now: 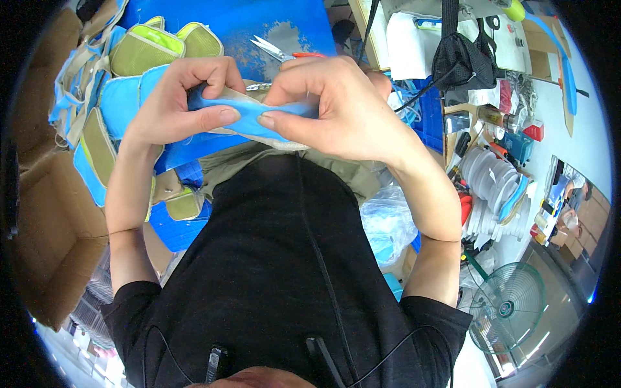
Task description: The person assembles reusable face masks by hand. They pick up a blue mask and a beige strap, attach the strap to the mask, and then place the finished mask on a pile of other masks.
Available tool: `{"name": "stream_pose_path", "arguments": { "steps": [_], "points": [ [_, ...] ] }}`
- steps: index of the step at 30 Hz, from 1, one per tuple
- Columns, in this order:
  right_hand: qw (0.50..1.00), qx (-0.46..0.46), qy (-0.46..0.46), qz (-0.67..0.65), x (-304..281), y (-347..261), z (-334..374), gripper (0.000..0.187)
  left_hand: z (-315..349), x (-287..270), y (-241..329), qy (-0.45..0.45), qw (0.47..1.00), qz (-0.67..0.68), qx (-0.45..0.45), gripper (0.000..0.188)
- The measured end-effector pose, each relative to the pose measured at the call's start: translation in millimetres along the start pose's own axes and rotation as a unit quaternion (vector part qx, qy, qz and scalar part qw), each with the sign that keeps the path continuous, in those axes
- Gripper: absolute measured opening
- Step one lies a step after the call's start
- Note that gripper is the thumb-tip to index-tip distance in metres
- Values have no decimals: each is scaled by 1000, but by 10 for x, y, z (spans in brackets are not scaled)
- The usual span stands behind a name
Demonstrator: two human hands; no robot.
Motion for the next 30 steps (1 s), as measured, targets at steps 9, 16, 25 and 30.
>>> {"name": "stream_pose_path", "arguments": {
  "steps": [9,16,25,30],
  "points": [
    [1000,-8,-3,-19,25,-42,-17,14,31,50,56,76,996,34,-25,27],
    [994,23,-6,-103,99,40,-31,17,46,57,64,91,996,9,12,27],
    [997,47,9,-58,188,-45,-68,14,209,78,91,112,994,12,-10,22],
    [999,20,18,25,399,38,25,8,425,278,9,131,990,-38,35,25]
  ]
}}
Point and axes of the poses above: each hand's wrist, its own z-axis away from the middle knuckle, its own x-axis out of the palm, y = z × x, the point moved 1 cm from there along -z, towards the middle knuckle, and after that the axes turned 8 degrees about x, right-handed, at the moved point
